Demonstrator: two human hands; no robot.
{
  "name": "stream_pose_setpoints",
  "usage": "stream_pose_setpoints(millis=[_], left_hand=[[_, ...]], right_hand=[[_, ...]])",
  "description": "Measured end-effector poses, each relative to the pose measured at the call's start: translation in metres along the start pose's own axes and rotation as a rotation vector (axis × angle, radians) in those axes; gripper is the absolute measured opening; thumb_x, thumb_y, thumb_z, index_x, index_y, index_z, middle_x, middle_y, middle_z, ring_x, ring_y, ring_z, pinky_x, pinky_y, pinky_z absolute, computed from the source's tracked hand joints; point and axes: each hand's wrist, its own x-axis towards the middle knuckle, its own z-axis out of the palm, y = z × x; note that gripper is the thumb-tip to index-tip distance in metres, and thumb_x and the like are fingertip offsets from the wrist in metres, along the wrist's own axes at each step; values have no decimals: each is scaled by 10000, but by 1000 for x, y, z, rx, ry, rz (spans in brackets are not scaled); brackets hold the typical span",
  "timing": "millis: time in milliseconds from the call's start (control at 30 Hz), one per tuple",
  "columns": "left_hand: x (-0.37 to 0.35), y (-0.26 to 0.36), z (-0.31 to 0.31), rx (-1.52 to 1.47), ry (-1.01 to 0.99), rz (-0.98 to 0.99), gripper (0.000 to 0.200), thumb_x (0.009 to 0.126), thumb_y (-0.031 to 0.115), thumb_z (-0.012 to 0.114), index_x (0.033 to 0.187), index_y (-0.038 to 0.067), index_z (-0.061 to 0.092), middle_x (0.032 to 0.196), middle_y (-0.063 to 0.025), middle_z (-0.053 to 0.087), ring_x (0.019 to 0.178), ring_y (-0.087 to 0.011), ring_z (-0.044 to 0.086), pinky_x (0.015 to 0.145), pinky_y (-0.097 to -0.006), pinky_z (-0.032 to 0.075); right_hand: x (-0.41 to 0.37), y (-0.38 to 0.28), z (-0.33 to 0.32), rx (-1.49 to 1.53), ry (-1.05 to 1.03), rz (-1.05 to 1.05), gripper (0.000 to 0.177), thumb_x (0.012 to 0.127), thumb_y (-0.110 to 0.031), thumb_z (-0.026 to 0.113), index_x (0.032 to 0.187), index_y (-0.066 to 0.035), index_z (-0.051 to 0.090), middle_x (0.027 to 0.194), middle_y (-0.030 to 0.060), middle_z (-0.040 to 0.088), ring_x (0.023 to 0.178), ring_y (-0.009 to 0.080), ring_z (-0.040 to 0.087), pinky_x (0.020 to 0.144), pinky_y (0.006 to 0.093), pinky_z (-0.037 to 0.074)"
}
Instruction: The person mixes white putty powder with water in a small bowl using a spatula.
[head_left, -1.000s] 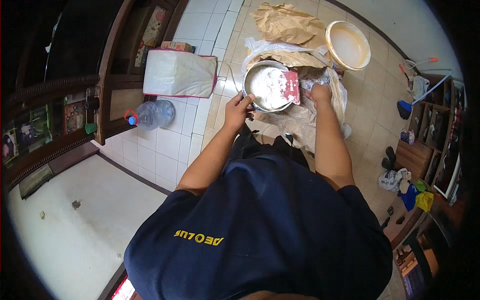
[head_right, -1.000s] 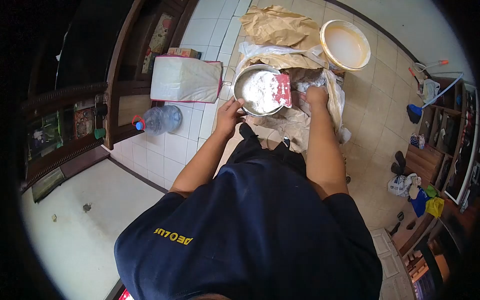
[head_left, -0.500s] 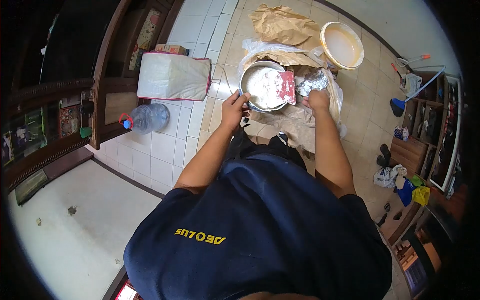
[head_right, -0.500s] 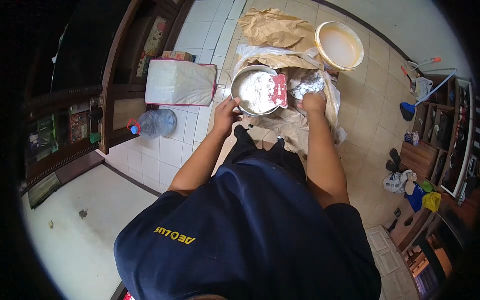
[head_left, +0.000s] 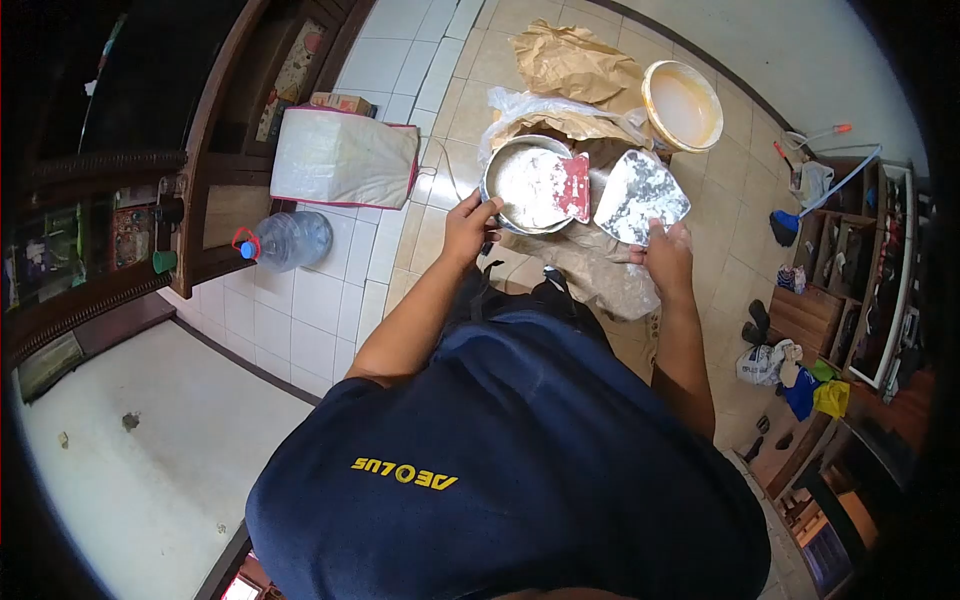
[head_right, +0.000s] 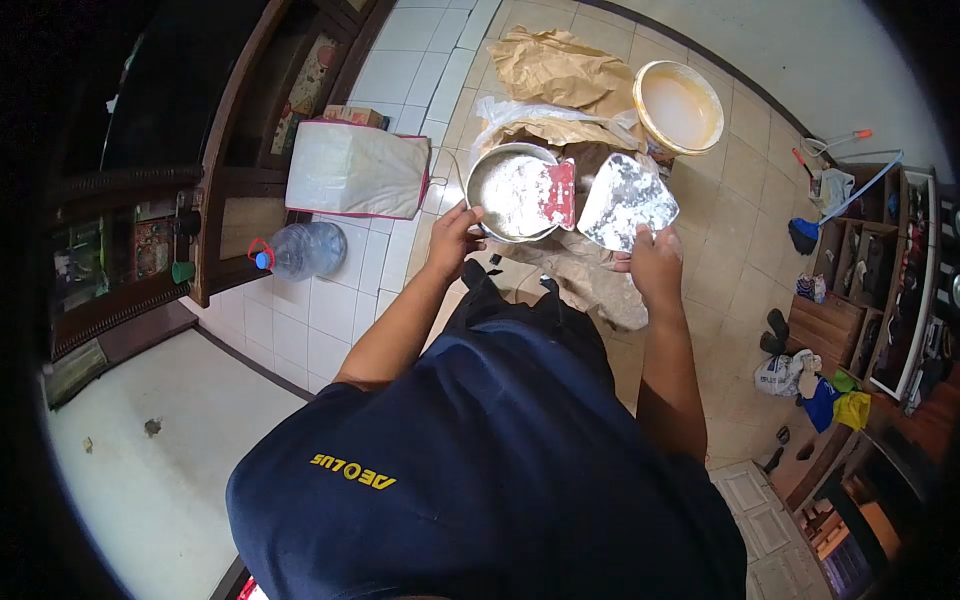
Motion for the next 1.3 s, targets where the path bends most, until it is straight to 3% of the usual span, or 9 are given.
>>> stream_pose_setpoints(millis=[200, 233, 567, 667, 800, 967, 1133, 1200, 1300], left_hand=[[-4, 3, 9, -24, -29, -5, 387, 840, 219, 686, 1188, 70, 605, 813, 8, 604, 592, -74, 522, 530, -227, 492], [-4, 3, 9, -19, -26, 2, 398, 839, 222, 688, 1197, 71, 599, 818, 5, 608, 595, -75, 524, 532, -229, 495], [-5, 2, 8, 12, -23, 8, 506, 835, 289, 669, 1233, 14, 523, 955, -47, 619, 688, -161, 606, 582, -256, 506], [-5, 1, 4, 4, 16, -3, 498, 835, 303, 648, 1234, 31, 527, 968, -44, 614, 692, -161, 601, 581, -252, 491], [-13, 6, -9, 96, -6, 12, 491, 838, 295, 624, 1253, 49, 534, 957, -23, 608, 686, -149, 594, 556, -241, 468], [-13, 6, -19, 85, 7, 25, 452, 848, 295, 619, 1235, 68, 563, 961, -24, 603, 694, -143, 591, 542, -234, 469], [-8, 6, -15, 53, 29, -3, 596, 825, 311, 656, 1315, 17, 484, 1028, -59, 607, 707, -169, 599, 557, -247, 470], [-12, 9, -12, 66, 20, -2, 633, 819, 320, 665, 1330, 5, 463, 1036, -65, 607, 707, -174, 599, 560, -250, 470], [-12, 12, -8, 61, 7, 12, 575, 820, 302, 679, 1284, 15, 498, 980, -48, 614, 685, -151, 587, 550, -244, 467]], right_hand=[[-29, -25, 54, -656, 164, -842, 259, 900, -173, 525, 1075, 14, 564, 815, 226, 651, 679, 363, 649, 611, 448, 538], [-31, -26, 64, -655, 51, -805, 267, 873, -161, 520, 1083, -10, 586, 842, 265, 631, 720, 460, 605, 674, 526, 497], [-20, -11, 33, -579, 145, -607, 269, 882, -174, 578, 1061, 27, 572, 834, 224, 649, 593, 360, 631, 550, 426, 513], [-23, 10, 20, 512, 44, 1, 260, 896, -205, 560, 1033, 15, 566, 804, 107, 643, 565, 208, 632, 422, 282, 479], [-27, 50, -10, 569, 96, 264, 210, 911, -201, 554, 1042, -37, 544, 764, 69, 598, 499, 147, 565, 412, 238, 437], [-27, 44, 2, 418, 67, 260, 148, 907, -214, 534, 915, -68, 520, 646, 8, 469, 439, 104, 449, 369, 230, 321], [44, 60, 38, 168, 214, 177, 245, 912, -248, 501, 876, -14, 564, 667, 102, 591, 519, 159, 591, 419, 288, 427], [66, 67, 46, -489, 440, -84, 304, 888, -235, 475, 865, 43, 596, 781, 232, 657, 675, 302, 677, 574, 412, 522], [70, 53, 44, -722, 559, -186, 321, 850, -224, 467, 854, 57, 623, 875, 295, 646, 818, 419, 653, 735, 499, 513]])
